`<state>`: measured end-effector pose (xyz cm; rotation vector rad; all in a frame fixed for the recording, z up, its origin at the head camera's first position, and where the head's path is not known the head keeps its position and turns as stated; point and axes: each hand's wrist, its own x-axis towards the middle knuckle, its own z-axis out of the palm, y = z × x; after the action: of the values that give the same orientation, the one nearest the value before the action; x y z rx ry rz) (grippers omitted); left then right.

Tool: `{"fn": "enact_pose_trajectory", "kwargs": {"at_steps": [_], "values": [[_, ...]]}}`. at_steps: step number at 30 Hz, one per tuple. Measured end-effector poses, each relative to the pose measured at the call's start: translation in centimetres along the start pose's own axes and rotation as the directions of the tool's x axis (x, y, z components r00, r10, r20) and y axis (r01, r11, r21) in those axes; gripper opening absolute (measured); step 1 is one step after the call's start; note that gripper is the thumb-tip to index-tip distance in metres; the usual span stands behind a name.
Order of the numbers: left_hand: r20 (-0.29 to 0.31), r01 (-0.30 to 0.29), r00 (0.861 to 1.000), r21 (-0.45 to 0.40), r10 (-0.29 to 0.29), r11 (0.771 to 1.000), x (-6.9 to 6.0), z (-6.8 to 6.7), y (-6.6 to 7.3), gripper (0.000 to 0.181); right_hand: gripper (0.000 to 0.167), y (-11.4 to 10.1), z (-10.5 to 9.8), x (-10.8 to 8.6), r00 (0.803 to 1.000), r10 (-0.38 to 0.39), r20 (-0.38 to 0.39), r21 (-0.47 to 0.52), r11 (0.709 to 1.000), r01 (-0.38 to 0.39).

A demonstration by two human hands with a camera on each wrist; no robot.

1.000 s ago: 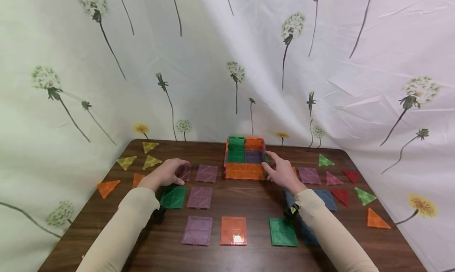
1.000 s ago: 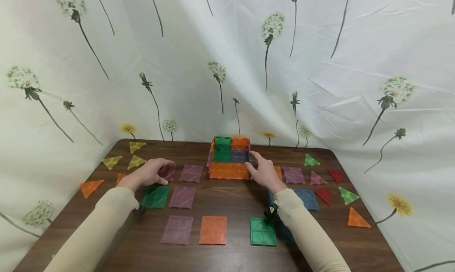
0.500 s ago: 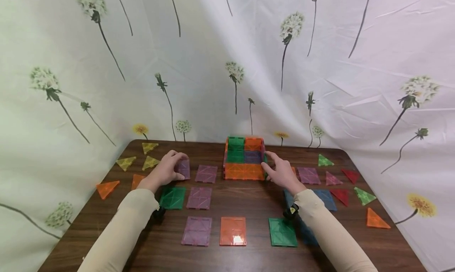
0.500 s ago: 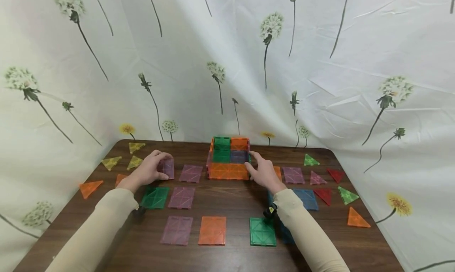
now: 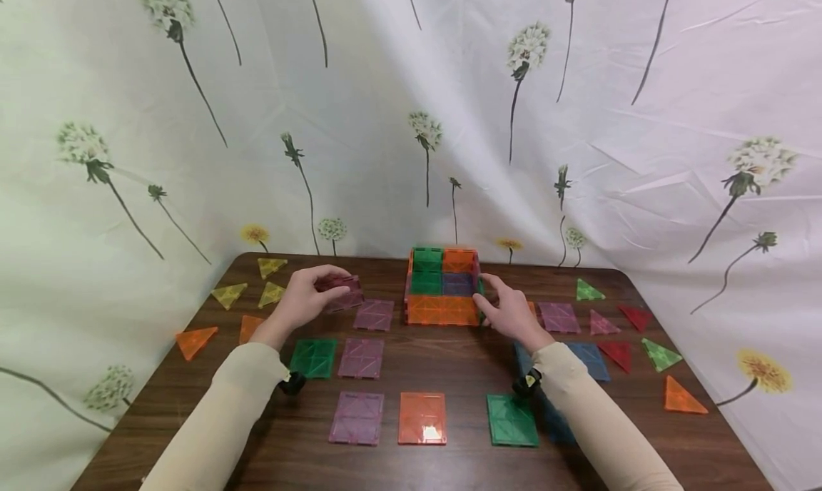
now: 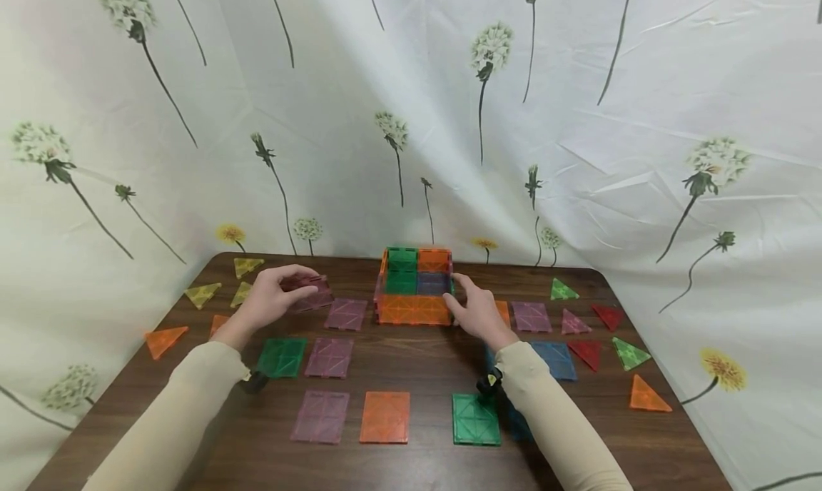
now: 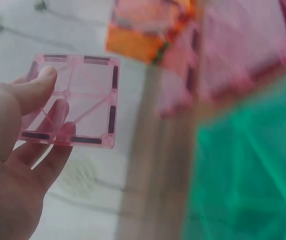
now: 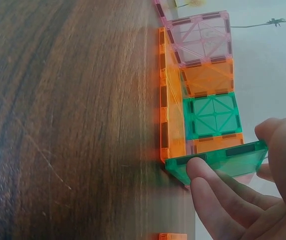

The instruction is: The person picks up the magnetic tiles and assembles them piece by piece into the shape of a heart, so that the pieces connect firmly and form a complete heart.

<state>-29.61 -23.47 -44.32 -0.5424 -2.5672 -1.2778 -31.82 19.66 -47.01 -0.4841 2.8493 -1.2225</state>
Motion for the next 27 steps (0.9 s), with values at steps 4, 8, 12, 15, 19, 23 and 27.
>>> {"fn": "enact_pose_trajectory", "kwargs": {"at_steps": [4, 8, 12, 15, 19, 23, 27], "values": [[0.025, -0.075, 0.997, -0.079, 0.078, 0.994, 0.8, 1.1, 3.3, 0.021, 0.061, 0.0, -0.2, -0.1, 1.0, -0.005, -0.003, -0.005, 1.0, 0.005], [0.057, -0.192, 0.978, -0.125, 0.2, 0.973, 1.6, 2.8, 6.0, 0.022, 0.061, 0.1, -0.3, -0.2, 1.0, -0.013, -0.003, -0.007, 1.0, 0.013], [0.107, -0.28, 0.948, -0.159, 0.298, 0.947, 2.6, 5.0, 7.6, 0.023, 0.061, 0.2, -0.4, -0.2, 1.0, -0.017, -0.004, -0.007, 1.0, 0.017], [0.136, -0.328, 0.927, -0.154, 0.349, 0.932, 3.4, 6.9, 8.1, 0.022, 0.061, 0.3, -0.3, -0.1, 1.0, -0.02, -0.008, -0.014, 1.0, 0.02], [0.163, -0.35, 0.917, -0.104, 0.363, 0.931, 4.3, 9.0, 8.3, 0.02, 0.061, 0.3, -0.2, -0.1, 1.0, -0.026, -0.012, -0.027, 0.999, 0.026], [0.201, -0.35, 0.915, -0.035, 0.35, 0.936, 4.9, 10.6, 8.0, 0.019, 0.061, 0.3, -0.1, -0.1, 1.0, -0.028, -0.013, -0.032, 0.999, 0.027], [0.231, -0.33, 0.922, 0.048, 0.311, 0.943, 5.0, 11.6, 7.3, 0.018, 0.061, 0.2, -0.1, -0.1, 0.999, -0.032, -0.014, -0.03, 0.999, 0.031]]}}
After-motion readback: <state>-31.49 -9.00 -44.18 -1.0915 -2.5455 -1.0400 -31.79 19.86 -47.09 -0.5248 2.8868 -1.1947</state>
